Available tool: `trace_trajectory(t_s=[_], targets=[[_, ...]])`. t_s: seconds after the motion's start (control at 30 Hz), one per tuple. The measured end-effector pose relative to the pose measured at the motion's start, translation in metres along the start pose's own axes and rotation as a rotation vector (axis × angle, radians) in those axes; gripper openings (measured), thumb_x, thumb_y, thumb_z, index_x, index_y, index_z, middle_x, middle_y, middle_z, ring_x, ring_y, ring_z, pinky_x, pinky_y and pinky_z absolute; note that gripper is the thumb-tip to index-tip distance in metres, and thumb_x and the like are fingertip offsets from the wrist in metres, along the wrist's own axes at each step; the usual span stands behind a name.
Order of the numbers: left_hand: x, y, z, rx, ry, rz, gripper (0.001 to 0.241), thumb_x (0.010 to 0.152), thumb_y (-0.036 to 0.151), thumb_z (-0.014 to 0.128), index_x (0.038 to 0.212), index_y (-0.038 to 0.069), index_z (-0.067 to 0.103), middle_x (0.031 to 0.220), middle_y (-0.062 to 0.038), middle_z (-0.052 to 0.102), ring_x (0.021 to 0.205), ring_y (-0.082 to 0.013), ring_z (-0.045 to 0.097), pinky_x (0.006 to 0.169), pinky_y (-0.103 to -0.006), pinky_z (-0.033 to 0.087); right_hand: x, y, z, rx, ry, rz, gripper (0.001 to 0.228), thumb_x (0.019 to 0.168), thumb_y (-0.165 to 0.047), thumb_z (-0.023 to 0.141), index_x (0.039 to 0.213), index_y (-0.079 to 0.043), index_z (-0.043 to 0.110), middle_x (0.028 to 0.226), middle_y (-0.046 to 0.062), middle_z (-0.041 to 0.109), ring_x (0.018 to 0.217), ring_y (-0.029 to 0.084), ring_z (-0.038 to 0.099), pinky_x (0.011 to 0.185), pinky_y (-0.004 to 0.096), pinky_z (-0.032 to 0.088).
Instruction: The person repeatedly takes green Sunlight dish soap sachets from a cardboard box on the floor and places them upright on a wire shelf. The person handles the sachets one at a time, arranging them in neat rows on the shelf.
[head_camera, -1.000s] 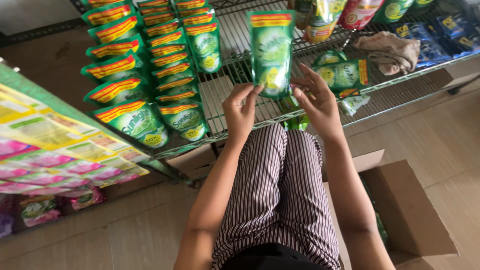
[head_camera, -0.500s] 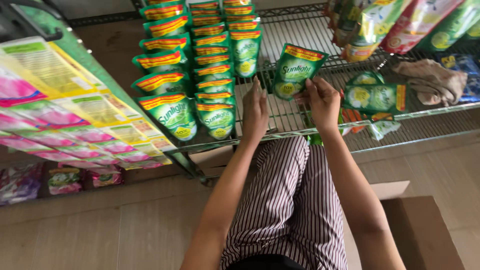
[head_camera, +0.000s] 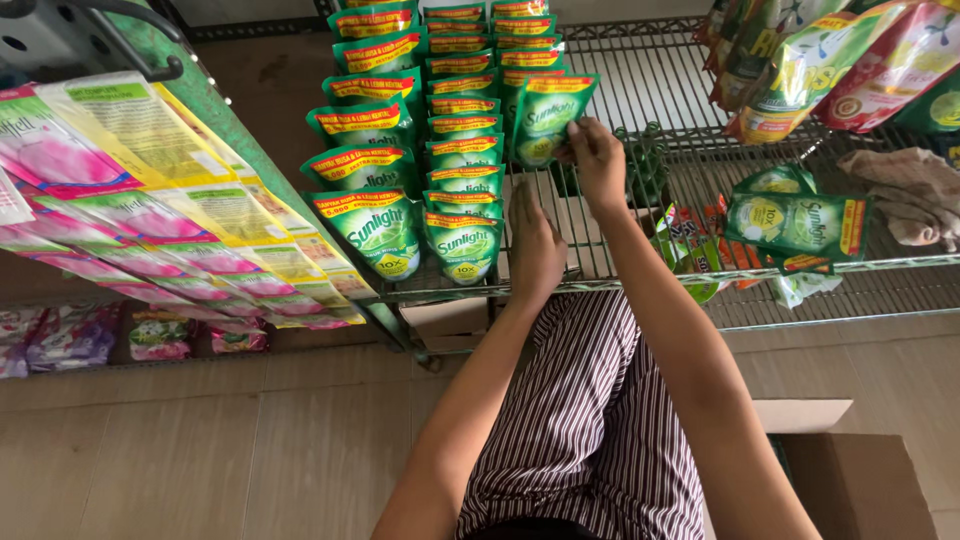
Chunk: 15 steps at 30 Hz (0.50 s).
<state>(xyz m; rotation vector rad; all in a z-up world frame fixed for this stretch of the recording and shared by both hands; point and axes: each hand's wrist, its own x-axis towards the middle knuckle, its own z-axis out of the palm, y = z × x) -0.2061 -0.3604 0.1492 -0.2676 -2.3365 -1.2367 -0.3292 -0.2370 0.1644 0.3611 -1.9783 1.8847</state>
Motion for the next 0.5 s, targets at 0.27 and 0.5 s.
trace_trajectory(t_s=[0.27, 0.5], targets=[[-0.002, -0.003, 0.001, -0.023, 0.044, 0.040, 0.075, 0.092, -0.007, 0.054, 0.158, -0.010, 0.019, 0.161, -0.033, 0.030, 0.152, -0.0468, 0.030, 0.126, -0.0504, 0.030, -0.003, 0.016, 0.018, -0.101, -0.018, -0.012, 0.021, 0.109, -0.017, 0.061, 0.111, 0.003, 0.067, 0.083, 0.007, 0.073, 0.073, 0.009, 0.069, 0.068, 0.025, 0.056], [-0.003, 0.000, -0.001, -0.015, 0.049, 0.066, 0.078, 0.087, -0.009, 0.053, 0.157, -0.011, 0.019, 0.160, -0.034, 0.030, 0.152, -0.0476, 0.030, 0.125, -0.0513, 0.029, -0.011, -0.001, 0.023, -0.149, 0.065, -0.018, 0.021, 0.107, -0.018, 0.064, 0.112, 0.002, 0.068, 0.083, 0.008, 0.076, 0.072, 0.009, 0.072, 0.067, 0.025, 0.057]])
